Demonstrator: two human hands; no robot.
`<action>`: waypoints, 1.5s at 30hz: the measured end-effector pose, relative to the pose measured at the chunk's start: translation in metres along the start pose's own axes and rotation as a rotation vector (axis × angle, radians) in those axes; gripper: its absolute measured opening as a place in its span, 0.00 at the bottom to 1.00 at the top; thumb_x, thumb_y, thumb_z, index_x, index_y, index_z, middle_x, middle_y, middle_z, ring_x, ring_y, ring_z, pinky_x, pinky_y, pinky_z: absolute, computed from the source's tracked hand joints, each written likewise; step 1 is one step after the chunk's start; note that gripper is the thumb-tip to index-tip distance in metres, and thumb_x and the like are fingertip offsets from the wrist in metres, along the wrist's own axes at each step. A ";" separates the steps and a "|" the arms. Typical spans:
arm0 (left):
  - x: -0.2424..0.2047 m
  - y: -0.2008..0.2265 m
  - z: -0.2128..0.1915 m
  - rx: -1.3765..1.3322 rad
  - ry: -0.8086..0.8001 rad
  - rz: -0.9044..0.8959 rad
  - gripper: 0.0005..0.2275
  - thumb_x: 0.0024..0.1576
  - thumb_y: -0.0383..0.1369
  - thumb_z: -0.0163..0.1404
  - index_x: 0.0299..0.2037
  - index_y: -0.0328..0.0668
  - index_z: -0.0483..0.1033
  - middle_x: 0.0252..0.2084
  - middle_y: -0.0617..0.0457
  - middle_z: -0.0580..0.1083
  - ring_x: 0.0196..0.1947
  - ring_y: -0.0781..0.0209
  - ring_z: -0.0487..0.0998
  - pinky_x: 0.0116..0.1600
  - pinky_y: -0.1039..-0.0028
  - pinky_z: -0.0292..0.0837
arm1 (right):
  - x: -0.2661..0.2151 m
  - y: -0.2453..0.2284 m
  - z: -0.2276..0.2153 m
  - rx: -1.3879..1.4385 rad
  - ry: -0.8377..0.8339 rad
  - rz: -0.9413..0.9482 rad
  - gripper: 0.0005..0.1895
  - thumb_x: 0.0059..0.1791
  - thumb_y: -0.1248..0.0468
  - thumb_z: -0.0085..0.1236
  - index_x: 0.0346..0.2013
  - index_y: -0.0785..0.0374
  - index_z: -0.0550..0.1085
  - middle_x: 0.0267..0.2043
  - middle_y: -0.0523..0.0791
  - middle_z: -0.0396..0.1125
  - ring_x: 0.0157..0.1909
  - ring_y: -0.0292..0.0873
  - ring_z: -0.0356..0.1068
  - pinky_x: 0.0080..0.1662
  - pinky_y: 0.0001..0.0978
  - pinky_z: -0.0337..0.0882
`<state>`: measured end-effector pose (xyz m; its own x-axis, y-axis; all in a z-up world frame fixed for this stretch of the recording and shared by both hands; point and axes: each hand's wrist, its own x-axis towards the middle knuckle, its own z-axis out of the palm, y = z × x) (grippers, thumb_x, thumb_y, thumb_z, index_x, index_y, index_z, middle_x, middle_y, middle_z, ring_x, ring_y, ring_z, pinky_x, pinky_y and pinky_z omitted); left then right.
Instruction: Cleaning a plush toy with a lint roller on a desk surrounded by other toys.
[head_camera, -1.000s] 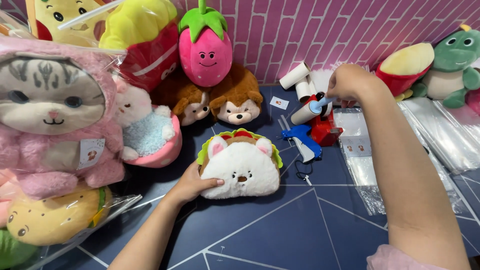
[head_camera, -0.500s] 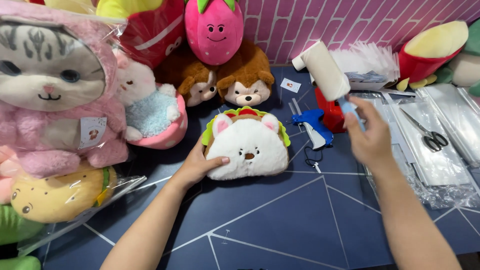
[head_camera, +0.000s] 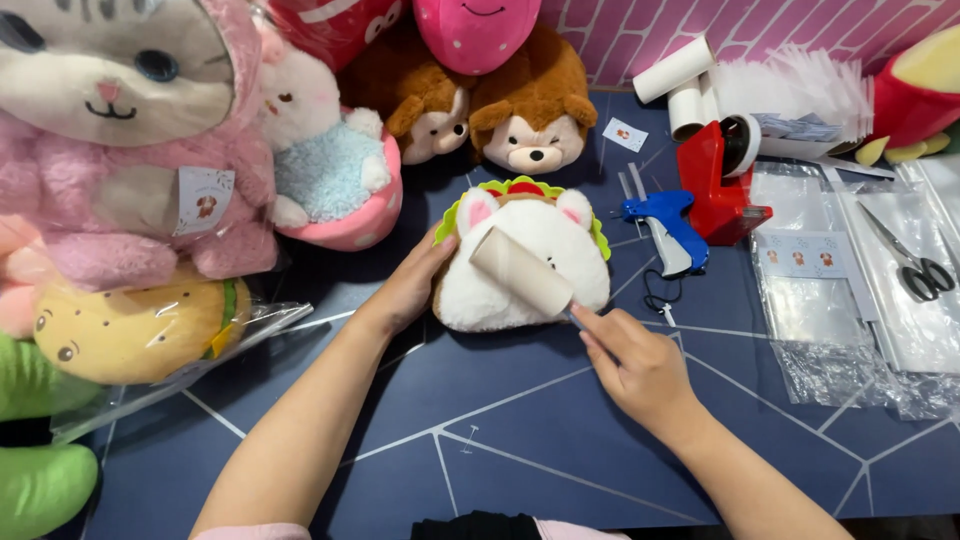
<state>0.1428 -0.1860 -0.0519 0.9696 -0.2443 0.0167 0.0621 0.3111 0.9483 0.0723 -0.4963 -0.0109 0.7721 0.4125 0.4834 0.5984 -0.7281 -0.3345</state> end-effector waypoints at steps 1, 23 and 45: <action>-0.004 0.014 0.010 0.036 0.020 -0.040 0.27 0.66 0.45 0.42 0.73 0.41 0.56 0.66 0.34 0.65 0.64 0.42 0.68 0.65 0.45 0.65 | -0.001 -0.006 0.001 0.024 -0.012 -0.057 0.16 0.53 0.58 0.54 0.54 0.49 0.79 0.26 0.37 0.69 0.24 0.41 0.72 0.28 0.32 0.74; -0.005 0.018 0.006 0.071 0.116 -0.113 0.21 0.65 0.46 0.36 0.56 0.42 0.74 0.53 0.54 0.77 0.50 0.69 0.75 0.56 0.77 0.69 | -0.013 -0.016 -0.003 0.108 -0.176 -0.328 0.20 0.53 0.66 0.54 0.60 0.51 0.73 0.32 0.43 0.66 0.22 0.45 0.57 0.25 0.34 0.56; -0.004 0.004 -0.002 0.120 0.112 0.005 0.21 0.71 0.43 0.33 0.63 0.41 0.72 0.50 0.43 0.77 0.49 0.53 0.77 0.57 0.56 0.75 | -0.014 0.030 0.008 0.135 0.139 -0.082 0.15 0.54 0.68 0.54 0.53 0.68 0.80 0.32 0.50 0.71 0.27 0.55 0.69 0.32 0.42 0.69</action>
<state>0.1394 -0.1815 -0.0485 0.9905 -0.1370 -0.0074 0.0348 0.1985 0.9795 0.0810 -0.5194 -0.0339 0.6886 0.3811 0.6170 0.6882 -0.6117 -0.3902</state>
